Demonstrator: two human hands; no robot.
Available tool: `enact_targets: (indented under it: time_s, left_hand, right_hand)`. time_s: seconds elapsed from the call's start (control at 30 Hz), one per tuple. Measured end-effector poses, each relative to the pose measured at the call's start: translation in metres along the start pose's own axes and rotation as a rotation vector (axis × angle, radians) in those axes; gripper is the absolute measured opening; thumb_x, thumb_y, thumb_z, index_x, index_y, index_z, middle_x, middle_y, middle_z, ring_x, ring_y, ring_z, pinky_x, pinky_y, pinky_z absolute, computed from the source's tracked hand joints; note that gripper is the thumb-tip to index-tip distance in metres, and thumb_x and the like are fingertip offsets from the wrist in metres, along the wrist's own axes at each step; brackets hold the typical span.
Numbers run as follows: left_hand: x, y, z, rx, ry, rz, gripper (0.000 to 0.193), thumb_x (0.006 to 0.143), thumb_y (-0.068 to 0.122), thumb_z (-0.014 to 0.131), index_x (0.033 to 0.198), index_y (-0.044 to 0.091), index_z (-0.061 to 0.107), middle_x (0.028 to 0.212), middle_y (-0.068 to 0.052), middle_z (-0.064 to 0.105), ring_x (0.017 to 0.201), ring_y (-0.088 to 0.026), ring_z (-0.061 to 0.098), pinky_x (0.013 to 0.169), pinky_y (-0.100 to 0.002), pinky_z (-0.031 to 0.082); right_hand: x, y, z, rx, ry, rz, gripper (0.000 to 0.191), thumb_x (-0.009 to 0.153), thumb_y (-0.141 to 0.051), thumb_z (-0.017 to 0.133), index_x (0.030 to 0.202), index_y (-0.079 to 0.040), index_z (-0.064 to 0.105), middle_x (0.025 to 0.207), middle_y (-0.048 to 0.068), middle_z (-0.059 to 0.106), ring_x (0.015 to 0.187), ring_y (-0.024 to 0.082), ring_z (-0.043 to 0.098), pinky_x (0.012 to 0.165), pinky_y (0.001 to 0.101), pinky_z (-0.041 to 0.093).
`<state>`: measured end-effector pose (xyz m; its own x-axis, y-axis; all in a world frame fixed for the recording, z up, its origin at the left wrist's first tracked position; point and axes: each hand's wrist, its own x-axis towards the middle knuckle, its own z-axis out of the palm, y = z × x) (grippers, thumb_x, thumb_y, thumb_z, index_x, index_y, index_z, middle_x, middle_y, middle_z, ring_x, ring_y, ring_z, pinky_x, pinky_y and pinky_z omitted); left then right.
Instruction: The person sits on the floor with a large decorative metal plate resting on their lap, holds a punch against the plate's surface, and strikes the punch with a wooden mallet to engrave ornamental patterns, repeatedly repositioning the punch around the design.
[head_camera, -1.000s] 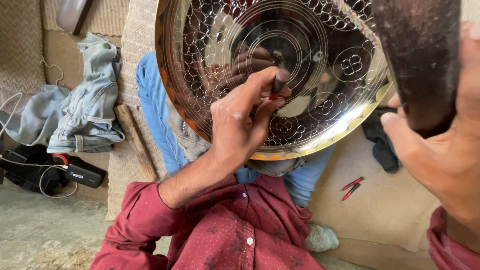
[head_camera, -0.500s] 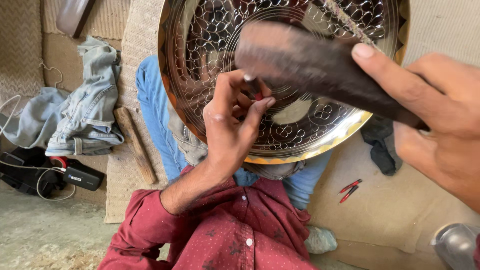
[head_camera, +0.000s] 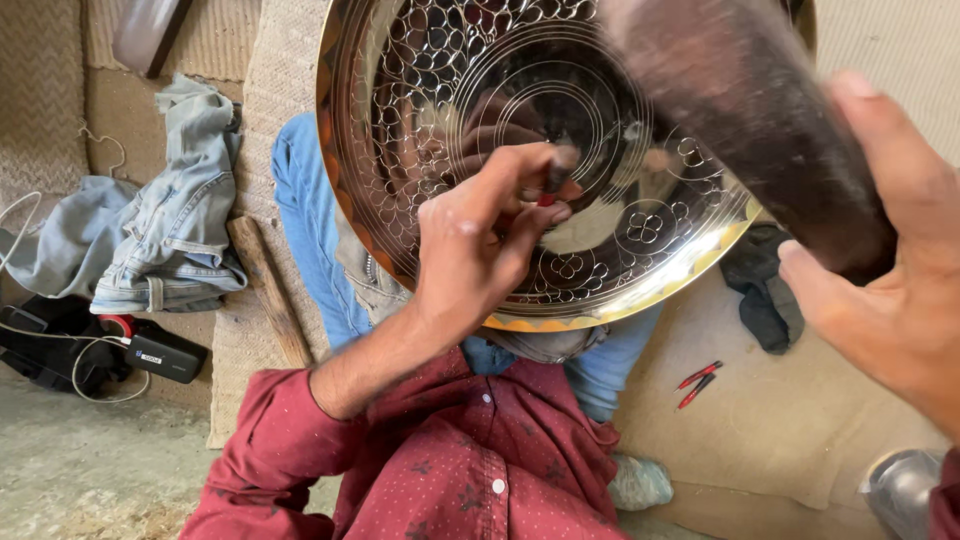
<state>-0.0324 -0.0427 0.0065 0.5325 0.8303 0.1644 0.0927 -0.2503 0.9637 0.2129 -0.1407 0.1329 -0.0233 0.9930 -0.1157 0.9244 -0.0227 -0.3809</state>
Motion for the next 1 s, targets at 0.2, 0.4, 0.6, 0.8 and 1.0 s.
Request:
enact_targets:
  time_s: [0.2, 0.4, 0.6, 0.8, 1.0]
  left_hand:
    - [0.023, -0.008, -0.008, 0.122, -0.268, 0.213, 0.051, 0.091, -0.008, 0.067, 0.138, 0.012, 0.06, 0.121, -0.004, 0.077, 0.1, -0.017, 0.08, 0.082, -0.03, 0.065]
    - [0.052, -0.014, -0.015, 0.049, -0.576, 0.324, 0.046, 0.093, 0.007, 0.077, 0.137, 0.014, 0.064, 0.119, -0.004, 0.076, 0.1, -0.023, 0.077, 0.08, -0.034, 0.063]
    - [0.067, -0.016, -0.016, 0.0, -0.764, 0.454, 0.056, 0.087, 0.0, 0.071, 0.14, 0.013, 0.063, 0.117, -0.003, 0.078, 0.101, -0.021, 0.078, 0.079, -0.034, 0.062]
    - [0.054, -0.012, -0.016, 0.078, -0.618, 0.402, 0.048, 0.091, 0.009, 0.078, 0.136, 0.013, 0.064, 0.121, -0.002, 0.077, 0.099, -0.022, 0.077, 0.074, -0.034, 0.06]
    - [0.02, -0.003, -0.014, 0.147, -0.308, 0.192, 0.055, 0.088, -0.011, 0.063, 0.137, 0.014, 0.063, 0.118, -0.001, 0.077, 0.098, -0.016, 0.08, 0.083, -0.03, 0.064]
  right_hand:
    - [-0.035, 0.015, 0.027, -0.047, 0.046, 0.144, 0.086, 0.082, 0.006, 0.076, 0.159, -0.008, 0.039, 0.107, 0.025, 0.067, 0.088, 0.033, 0.068, 0.073, 0.0391, 0.055]
    - [-0.09, 0.044, 0.073, 0.09, 0.289, 0.176, 0.085, 0.091, 0.005, 0.078, 0.162, -0.007, 0.034, 0.112, 0.021, 0.068, 0.093, 0.026, 0.072, 0.081, 0.0338, 0.058]
    - [-0.122, 0.032, 0.115, 0.669, 0.57, 0.285, 0.09, 0.102, 0.012, 0.074, 0.167, -0.012, 0.017, 0.107, 0.008, 0.063, 0.087, 0.014, 0.062, 0.084, 0.0259, 0.054]
    - [-0.099, 0.03, 0.11, 0.287, 0.387, 0.238, 0.084, 0.089, 0.014, 0.078, 0.153, -0.015, 0.032, 0.097, 0.015, 0.063, 0.081, 0.025, 0.063, 0.076, 0.0347, 0.055]
    - [-0.055, 0.024, 0.072, 0.231, 0.265, 0.185, 0.087, 0.082, 0.003, 0.074, 0.158, -0.012, 0.036, 0.097, 0.011, 0.066, 0.077, 0.023, 0.065, 0.072, 0.0346, 0.054]
